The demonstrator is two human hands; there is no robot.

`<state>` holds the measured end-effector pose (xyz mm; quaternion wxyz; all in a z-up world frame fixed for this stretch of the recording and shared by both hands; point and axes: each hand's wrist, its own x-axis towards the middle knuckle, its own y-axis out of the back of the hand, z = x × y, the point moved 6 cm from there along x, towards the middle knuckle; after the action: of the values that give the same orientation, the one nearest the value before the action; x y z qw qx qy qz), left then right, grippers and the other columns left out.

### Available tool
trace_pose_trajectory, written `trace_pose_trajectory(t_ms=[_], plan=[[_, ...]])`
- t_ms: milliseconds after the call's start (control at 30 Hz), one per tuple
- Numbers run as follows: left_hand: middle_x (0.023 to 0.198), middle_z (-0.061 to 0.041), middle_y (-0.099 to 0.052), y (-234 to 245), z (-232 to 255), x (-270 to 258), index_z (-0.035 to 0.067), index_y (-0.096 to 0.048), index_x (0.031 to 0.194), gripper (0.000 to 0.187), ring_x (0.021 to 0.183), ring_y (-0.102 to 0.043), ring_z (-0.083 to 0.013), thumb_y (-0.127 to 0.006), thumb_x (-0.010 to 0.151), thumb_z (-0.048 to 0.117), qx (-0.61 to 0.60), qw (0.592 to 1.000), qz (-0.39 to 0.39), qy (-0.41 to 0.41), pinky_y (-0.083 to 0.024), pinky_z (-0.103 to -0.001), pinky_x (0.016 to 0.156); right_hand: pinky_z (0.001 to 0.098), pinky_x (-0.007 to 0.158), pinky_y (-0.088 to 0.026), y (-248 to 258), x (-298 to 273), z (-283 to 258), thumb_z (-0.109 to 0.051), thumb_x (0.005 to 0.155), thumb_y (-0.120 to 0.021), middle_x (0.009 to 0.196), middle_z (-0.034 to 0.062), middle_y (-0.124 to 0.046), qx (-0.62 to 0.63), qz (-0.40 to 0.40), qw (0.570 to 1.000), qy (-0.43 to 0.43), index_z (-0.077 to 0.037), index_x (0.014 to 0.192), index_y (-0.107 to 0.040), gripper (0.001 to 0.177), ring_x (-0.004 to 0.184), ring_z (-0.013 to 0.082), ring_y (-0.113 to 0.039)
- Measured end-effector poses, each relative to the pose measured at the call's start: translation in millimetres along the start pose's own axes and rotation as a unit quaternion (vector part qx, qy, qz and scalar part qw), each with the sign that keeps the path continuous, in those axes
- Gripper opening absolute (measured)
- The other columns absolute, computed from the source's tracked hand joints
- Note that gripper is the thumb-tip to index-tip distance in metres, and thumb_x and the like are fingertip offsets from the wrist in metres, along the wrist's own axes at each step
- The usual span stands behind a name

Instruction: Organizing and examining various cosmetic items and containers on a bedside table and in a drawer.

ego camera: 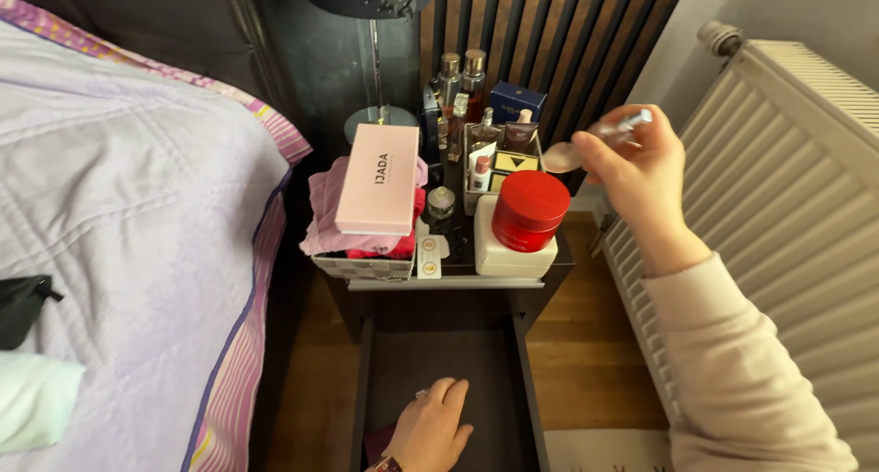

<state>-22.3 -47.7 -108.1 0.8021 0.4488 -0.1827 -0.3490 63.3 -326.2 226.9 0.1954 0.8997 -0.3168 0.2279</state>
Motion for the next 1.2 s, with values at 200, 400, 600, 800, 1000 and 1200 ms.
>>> trace_pose_trajectory(t_ms=[200,400,600,800,1000,1200], plan=[[0.136,-0.012,-0.048,-33.5,-28.2,13.7,0.008,-0.048,0.141,0.062,0.105,-0.06,-0.0343,-0.079,0.09,0.023,0.021,1.0,0.012,0.004,-0.055,-0.049,0.086,0.0246,0.052,-0.059,-19.6,20.5,5.9,-0.02,0.092,-0.082,0.092,0.0042,-0.071,-0.047,-0.026,0.998,-0.036,-0.015,0.101,-0.056,0.028,0.071,0.0123,-0.07],[0.133,-0.014,-0.049,-44.4,-32.3,17.1,0.005,-0.051,0.135,0.057,0.099,-0.059,-0.039,-0.079,0.087,0.019,0.03,0.999,-0.001,-0.021,-0.052,-0.052,0.083,0.0249,0.049,-0.059,-38.2,32.3,13.6,-0.018,0.094,-0.082,0.089,0.006,-0.067,-0.055,-0.059,0.996,-0.027,-0.012,0.097,-0.054,0.029,0.066,0.0137,-0.067],[0.132,-0.02,-0.051,-46.0,-24.3,17.7,0.002,-0.054,0.133,0.058,0.099,-0.06,-0.0426,-0.082,0.084,0.016,0.054,0.996,0.006,-0.073,-0.052,-0.056,0.082,0.0272,0.055,-0.059,-76.7,32.8,-4.8,-0.018,0.091,-0.081,0.093,0.0095,-0.07,-0.115,-0.122,0.984,-0.058,-0.011,0.103,-0.058,0.027,0.08,0.0178,-0.071],[0.132,-0.023,-0.05,-43.8,-24.0,15.4,0.001,-0.055,0.127,0.051,0.1,-0.06,-0.0422,-0.081,0.083,0.009,0.038,0.995,0.004,-0.087,-0.052,-0.055,0.082,0.0351,0.07,-0.05,-132.4,19.1,-2.8,-0.024,0.079,-0.081,0.096,0.0062,-0.068,-0.241,-0.24,0.939,-0.054,-0.015,0.11,-0.065,0.036,0.079,0.0192,-0.062],[0.132,-0.028,-0.051,-42.8,-26.3,11.9,-0.004,-0.058,0.118,0.04,0.09,-0.062,-0.0435,-0.078,0.083,0.001,0.033,0.993,0.021,-0.116,-0.053,-0.057,0.073,0.0344,0.062,-0.046,-167.7,29.2,2.0,-0.037,0.078,-0.087,0.104,0.0058,-0.068,-0.27,-0.273,0.922,-0.049,-0.015,0.106,-0.066,0.041,0.078,0.0204,-0.061],[0.124,-0.028,-0.052,-45.4,-27.2,19.7,-0.003,-0.057,0.106,0.035,0.083,-0.06,-0.0456,-0.069,0.073,-0.006,0.049,0.988,0.037,-0.14,-0.052,-0.058,0.067,0.0327,0.044,-0.045,-195.1,42.0,6.8,-0.026,0.078,-0.077,0.086,0.0084,-0.069,-0.265,-0.268,0.915,-0.146,-0.012,0.1,-0.062,0.03,0.048,0.0232,-0.063]])
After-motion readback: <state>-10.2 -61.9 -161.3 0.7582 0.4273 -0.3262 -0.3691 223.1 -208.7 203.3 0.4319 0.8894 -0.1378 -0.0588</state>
